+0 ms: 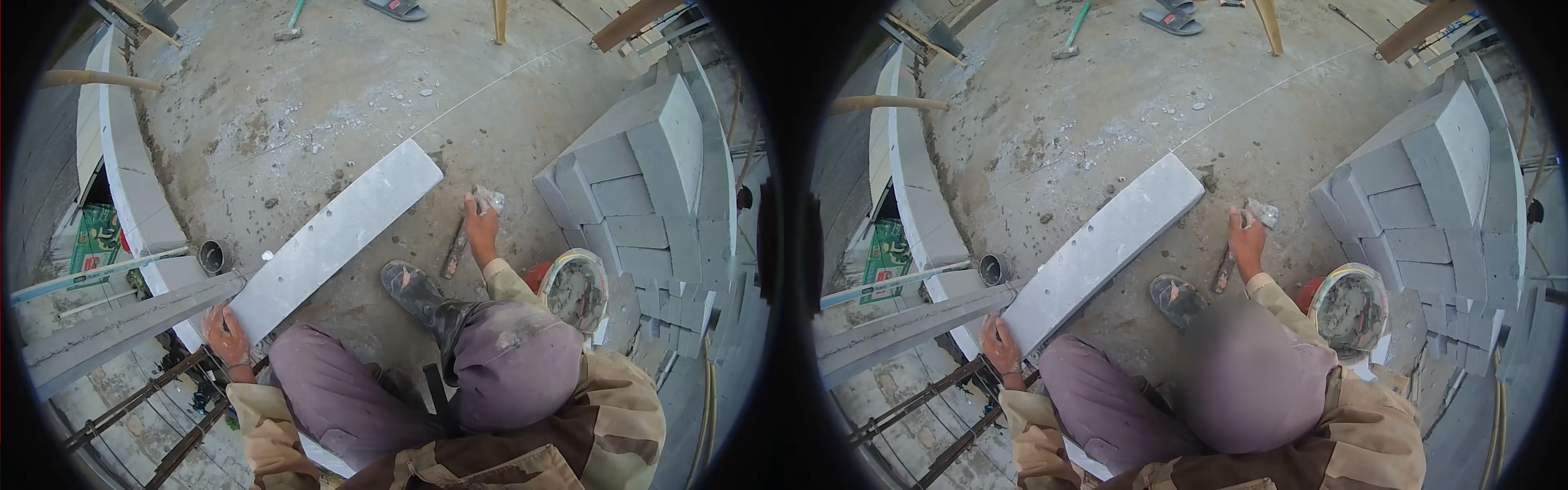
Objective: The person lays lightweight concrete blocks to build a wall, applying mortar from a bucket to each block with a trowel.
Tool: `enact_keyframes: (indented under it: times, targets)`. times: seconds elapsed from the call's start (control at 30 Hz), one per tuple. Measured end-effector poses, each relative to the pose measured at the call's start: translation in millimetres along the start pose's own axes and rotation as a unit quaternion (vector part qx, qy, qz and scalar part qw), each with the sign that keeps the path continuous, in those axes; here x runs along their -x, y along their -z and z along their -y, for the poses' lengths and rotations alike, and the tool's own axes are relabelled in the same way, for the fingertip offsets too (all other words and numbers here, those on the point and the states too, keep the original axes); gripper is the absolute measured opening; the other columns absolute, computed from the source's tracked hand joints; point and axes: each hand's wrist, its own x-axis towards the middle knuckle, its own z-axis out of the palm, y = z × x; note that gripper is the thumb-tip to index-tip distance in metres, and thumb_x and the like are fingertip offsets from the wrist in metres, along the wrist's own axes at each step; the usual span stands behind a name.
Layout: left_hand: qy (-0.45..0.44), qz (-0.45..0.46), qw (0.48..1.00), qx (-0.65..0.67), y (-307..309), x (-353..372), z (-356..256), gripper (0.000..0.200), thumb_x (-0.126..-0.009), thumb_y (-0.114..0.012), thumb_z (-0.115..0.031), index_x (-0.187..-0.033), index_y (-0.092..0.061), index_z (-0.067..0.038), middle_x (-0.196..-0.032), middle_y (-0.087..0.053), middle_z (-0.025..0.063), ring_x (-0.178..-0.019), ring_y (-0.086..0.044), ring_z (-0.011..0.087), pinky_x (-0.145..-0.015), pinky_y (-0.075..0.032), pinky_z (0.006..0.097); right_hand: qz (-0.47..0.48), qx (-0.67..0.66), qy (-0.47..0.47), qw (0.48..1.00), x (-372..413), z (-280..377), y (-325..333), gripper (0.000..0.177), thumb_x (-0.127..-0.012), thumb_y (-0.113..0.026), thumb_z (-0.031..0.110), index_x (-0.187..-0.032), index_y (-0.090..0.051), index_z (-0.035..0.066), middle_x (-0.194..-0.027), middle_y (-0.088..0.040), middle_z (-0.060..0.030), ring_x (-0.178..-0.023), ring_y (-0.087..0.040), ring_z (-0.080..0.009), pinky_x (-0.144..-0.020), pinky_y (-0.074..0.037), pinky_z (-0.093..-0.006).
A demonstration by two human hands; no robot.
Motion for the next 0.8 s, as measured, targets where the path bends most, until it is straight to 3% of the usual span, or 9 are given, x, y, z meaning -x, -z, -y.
enact_keyframes:
  times: [0.1,0.27,0.37,0.4,0.43,0.47,0.57,0.67,0.8]
  targets:
    - [-0.077,-0.075,0.994,-0.009,-3.7,5.3,4.0,0.026,-0.1,-0.06,-0.02,-0.113,-0.075,-0.002,-0.112,-0.072,0.0207,-0.112,-0.063,0.0426,-0.103,-0.044,0.0521,-0.03,0.289,-0.082,0.953,29.8,-78.8,2.5,0.078,-0.092,-0.073,0.055,-0.129,-0.057,-0.013,-0.11,-0.072,-0.0308,-0.104,-0.071,-0.0429,-0.091,-0.054,-0.049]
    - [-0.08,-0.201,0.976,0.001,1.6,26.8,-49.3,0.036,-0.093,-0.068,-0.025,-0.119,-0.064,0.0,-0.103,-0.064,0.0186,-0.098,-0.057,0.0392,-0.09,-0.045,0.0529,0.026,0.276,-0.066,0.959,29.6,-75.0,-7.8,0.073,-0.089,-0.075,0.054,-0.117,-0.06,-0.011,-0.105,-0.07,-0.0355,-0.104,-0.068,-0.0509,-0.092,-0.053,-0.0517]
    - [-0.228,-0.045,0.969,0.087,6.2,3.9,-136.6,0.052,-0.09,-0.071,-0.019,-0.135,-0.056,0.003,-0.124,-0.064,0.022,-0.118,-0.058,0.0424,-0.107,-0.041,0.0538,0.09,0.315,-0.053,0.943,17.2,-68.7,-5.5,0.059,-0.091,-0.075,0.04,-0.12,-0.058,-0.009,-0.104,-0.071,-0.0269,-0.094,-0.071,-0.0454,-0.081,-0.058,-0.0507]
    - [-0.279,-0.003,0.956,0.088,6.5,-18.8,-177.0,0.056,-0.089,-0.072,-0.021,-0.138,-0.056,0.001,-0.128,-0.064,0.0225,-0.121,-0.057,0.0421,-0.11,-0.038,0.054,0.087,0.021,-0.213,0.973,12.0,-66.0,0.1,0.05,-0.092,-0.074,0.032,-0.118,-0.058,-0.008,-0.096,-0.07,-0.0223,-0.085,-0.071,-0.0396,-0.071,-0.058,-0.0469]
    - [-0.285,0.017,0.957,0.053,-6.0,-34.7,-197.7,0.061,-0.089,-0.074,-0.024,-0.141,-0.054,-0.001,-0.131,-0.062,0.0232,-0.123,-0.056,0.042,-0.113,-0.036,0.054,0.078,-0.274,-0.353,0.891,8.2,-63.7,5.1,0.04,-0.094,-0.073,0.024,-0.115,-0.059,-0.006,-0.089,-0.069,-0.0177,-0.077,-0.072,-0.0338,-0.061,-0.058,-0.0431]
    - [-0.289,0.037,0.956,0.019,-16.9,-51.4,-211.8,0.065,-0.089,-0.075,-0.028,-0.144,-0.053,-0.002,-0.135,-0.061,0.0239,-0.125,-0.055,0.0418,-0.116,-0.033,0.0539,0.087,-0.271,-0.349,0.893,6.2,-64.0,12.1,0.04,-0.094,-0.073,0.024,-0.115,-0.059,-0.006,-0.089,-0.069,-0.0177,-0.077,-0.072,-0.0338,-0.061,-0.058,-0.0431]
    - [-0.247,0.04,0.968,0.019,-72.7,-89.5,-226.5,0.066,-0.089,-0.076,-0.04,-0.141,-0.057,-0.004,-0.128,-0.066,0.024,-0.122,-0.059,0.0398,-0.115,-0.033,0.0544,0.178,-0.456,-0.301,0.818,13.1,-43.6,34.2,0.023,-0.095,-0.069,0.012,-0.112,-0.059,-0.001,-0.079,-0.064,-0.0114,-0.064,-0.066,-0.0227,-0.05,-0.052,-0.0348]
    - [-0.205,0.096,0.974,-0.008,-98.1,-96.1,-229.2,0.056,-0.089,-0.073,-0.051,-0.123,-0.069,-0.006,-0.109,-0.073,0.0188,-0.11,-0.067,0.0344,-0.11,-0.035,0.0523,0.136,-0.237,-0.244,0.93,56.5,16.3,57.2,0.015,-0.099,-0.063,0.008,-0.112,-0.058,0.0,-0.075,-0.065,-0.0091,-0.06,-0.063,-0.0198,-0.051,-0.05,-0.0357]
    - [-0.217,0.073,0.973,-0.007,-92.2,-93.5,-227.3,0.05,-0.089,-0.07,-0.056,-0.099,-0.074,-0.008,-0.088,-0.075,0.0122,-0.085,-0.071,0.0297,-0.101,-0.036,0.0493,0.142,0.032,0.141,0.979,73.6,96.9,89.8,0.019,-0.102,-0.061,0.01,-0.115,-0.055,-0.002,-0.07,-0.067,-0.0076,-0.055,-0.062,-0.0185,-0.051,-0.048,-0.0349]
